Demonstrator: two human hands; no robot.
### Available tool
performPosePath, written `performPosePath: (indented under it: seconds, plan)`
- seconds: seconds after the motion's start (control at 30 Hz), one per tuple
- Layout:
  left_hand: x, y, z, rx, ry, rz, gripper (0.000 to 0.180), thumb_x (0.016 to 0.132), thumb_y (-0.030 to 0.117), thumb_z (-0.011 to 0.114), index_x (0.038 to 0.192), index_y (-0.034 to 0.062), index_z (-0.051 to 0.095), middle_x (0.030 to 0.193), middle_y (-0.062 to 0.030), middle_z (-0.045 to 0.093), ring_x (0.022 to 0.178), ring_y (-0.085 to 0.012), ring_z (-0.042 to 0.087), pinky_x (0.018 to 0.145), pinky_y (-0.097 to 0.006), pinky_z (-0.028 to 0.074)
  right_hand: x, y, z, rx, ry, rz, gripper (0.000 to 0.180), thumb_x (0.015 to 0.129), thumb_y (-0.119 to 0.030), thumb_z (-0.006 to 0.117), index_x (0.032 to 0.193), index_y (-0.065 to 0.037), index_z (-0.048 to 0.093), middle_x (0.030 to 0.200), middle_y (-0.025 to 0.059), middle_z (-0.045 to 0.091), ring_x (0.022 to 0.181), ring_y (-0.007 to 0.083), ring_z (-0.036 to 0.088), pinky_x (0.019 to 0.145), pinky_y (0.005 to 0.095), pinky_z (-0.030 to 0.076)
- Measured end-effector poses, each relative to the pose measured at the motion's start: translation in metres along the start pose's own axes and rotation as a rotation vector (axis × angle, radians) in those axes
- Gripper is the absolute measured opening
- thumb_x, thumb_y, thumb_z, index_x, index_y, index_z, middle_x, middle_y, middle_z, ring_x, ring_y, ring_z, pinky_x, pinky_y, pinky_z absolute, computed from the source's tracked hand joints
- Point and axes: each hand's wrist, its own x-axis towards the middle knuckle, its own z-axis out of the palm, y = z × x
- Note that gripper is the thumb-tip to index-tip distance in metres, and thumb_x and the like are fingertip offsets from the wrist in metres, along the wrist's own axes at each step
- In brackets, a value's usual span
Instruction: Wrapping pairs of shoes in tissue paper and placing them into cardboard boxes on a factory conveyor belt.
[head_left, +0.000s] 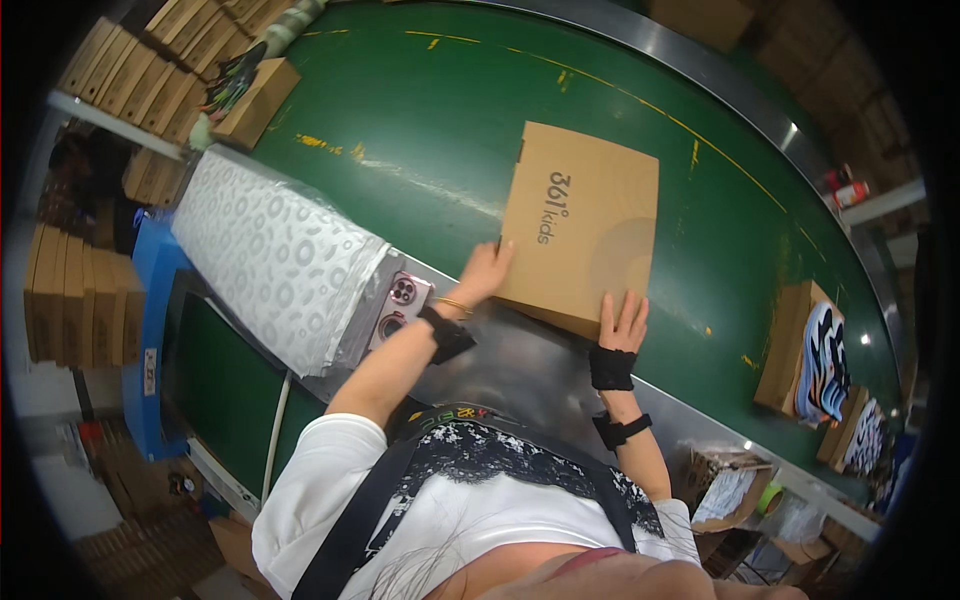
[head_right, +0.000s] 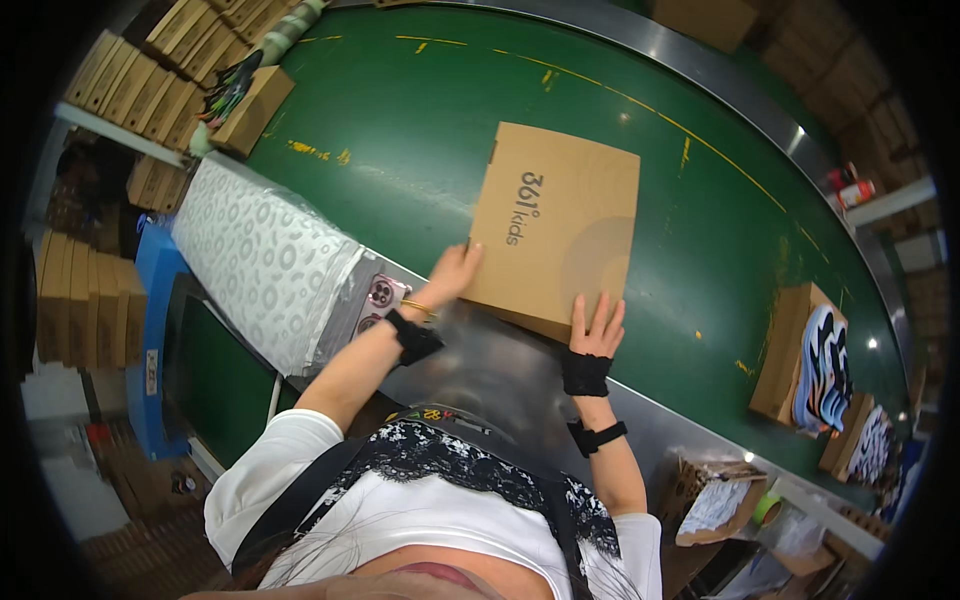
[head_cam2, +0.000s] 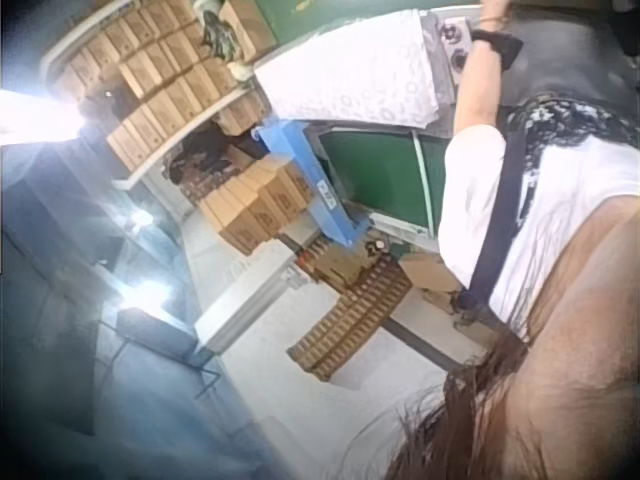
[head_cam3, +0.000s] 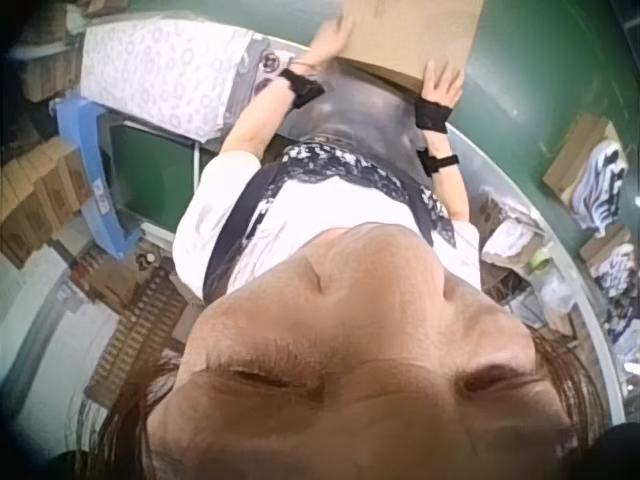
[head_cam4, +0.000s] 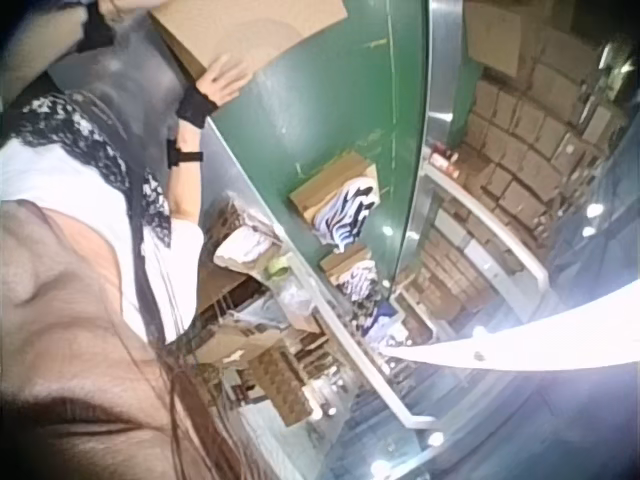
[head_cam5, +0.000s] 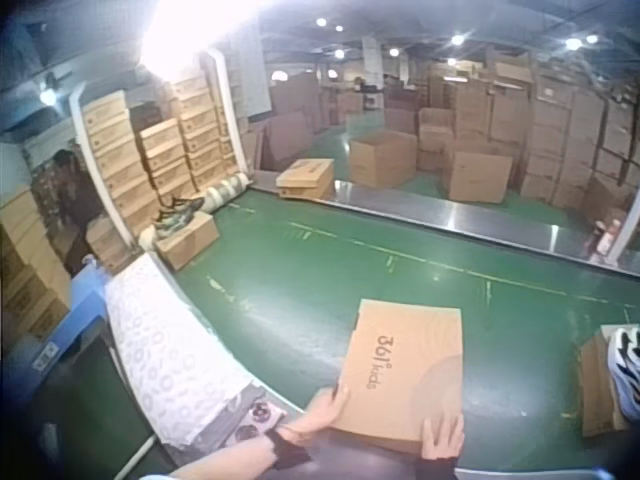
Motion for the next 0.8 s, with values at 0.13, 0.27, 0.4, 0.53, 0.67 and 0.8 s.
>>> performPosePath:
  seconds: [0.13, 0.27, 0.4, 0.53, 0.67, 0.8]
  plan:
    - [-0.003, -0.007, -0.008, -0.116, -0.153, -0.280, 0.057, 0.082, 0.047, 0.045, 0.111, -0.0017, 0.048, 0.108, -0.0137, 0.053, 0.098, -0.0206, 0.052, 0.080, -0.032, 0.042, 0.003, -0.002, -0.017, 0.054, -0.014, -0.045, 0.056, 0.073, 0.006, 0.041, 0.124, -0.015, 0.039, 0.132, 0.0186, 0.027, 0.121, 0.0423, 0.021, 0.089, 0.0490, 0.032]
    - [-0.012, 0.046, -0.035, -1.065, -0.382, -0.446, 0.055, 0.079, 0.043, 0.050, 0.117, 0.0044, 0.044, 0.110, -0.0095, 0.052, 0.098, -0.0185, 0.052, 0.084, -0.032, 0.041, 0.022, -0.003, -0.054, 0.149, -0.053, -0.083, 0.059, 0.065, 0.008, 0.042, 0.121, -0.012, 0.041, 0.130, 0.0190, 0.030, 0.120, 0.0426, 0.024, 0.089, 0.0444, 0.034]
    - [-0.051, 0.054, -0.068, -1.234, -0.382, -0.505, 0.055, 0.078, 0.041, 0.049, 0.117, 0.0031, 0.043, 0.109, -0.0096, 0.053, 0.098, -0.0179, 0.052, 0.084, -0.030, 0.041, 0.048, -0.024, -0.135, 0.141, 0.140, -0.285, 0.046, 0.062, 0.002, 0.051, 0.107, -0.008, 0.054, 0.117, 0.0153, 0.047, 0.113, 0.0399, 0.038, 0.088, 0.0427, 0.037]
    - [-0.124, 0.061, -0.100, -1.398, -0.119, -0.227, 0.044, 0.081, 0.033, 0.045, 0.110, 0.0002, 0.048, 0.102, -0.0088, 0.056, 0.091, -0.0152, 0.055, 0.079, -0.027, 0.044, 0.042, -0.061, -0.171, 0.324, 0.423, -0.368, 0.050, 0.065, 0.000, 0.057, 0.113, -0.004, 0.048, 0.122, 0.0165, 0.042, 0.109, 0.0336, 0.043, 0.086, 0.0374, 0.040]
    - [-0.222, 0.019, -0.157, -1.417, 0.154, 0.091, 0.040, 0.081, 0.033, 0.044, 0.104, 0.0003, 0.050, 0.098, -0.0089, 0.056, 0.089, -0.0170, 0.055, 0.075, -0.029, 0.046, 0.042, -0.073, -0.162, 0.738, 0.220, -0.295, 0.059, 0.071, 0.000, 0.055, 0.125, -0.005, 0.033, 0.130, 0.0149, 0.030, 0.107, 0.0258, 0.047, 0.082, 0.0333, 0.040]
    - [-0.317, 0.027, -0.178, -1.476, 0.721, 0.010, 0.042, 0.081, 0.036, 0.043, 0.106, 0.0030, 0.049, 0.100, -0.0085, 0.056, 0.090, -0.0196, 0.055, 0.077, -0.031, 0.046, 0.050, -0.059, -0.149, 0.765, 0.029, -0.298, 0.056, 0.071, 0.001, 0.054, 0.123, -0.007, 0.037, 0.129, 0.0119, 0.033, 0.104, 0.0230, 0.048, 0.079, 0.0325, 0.041]
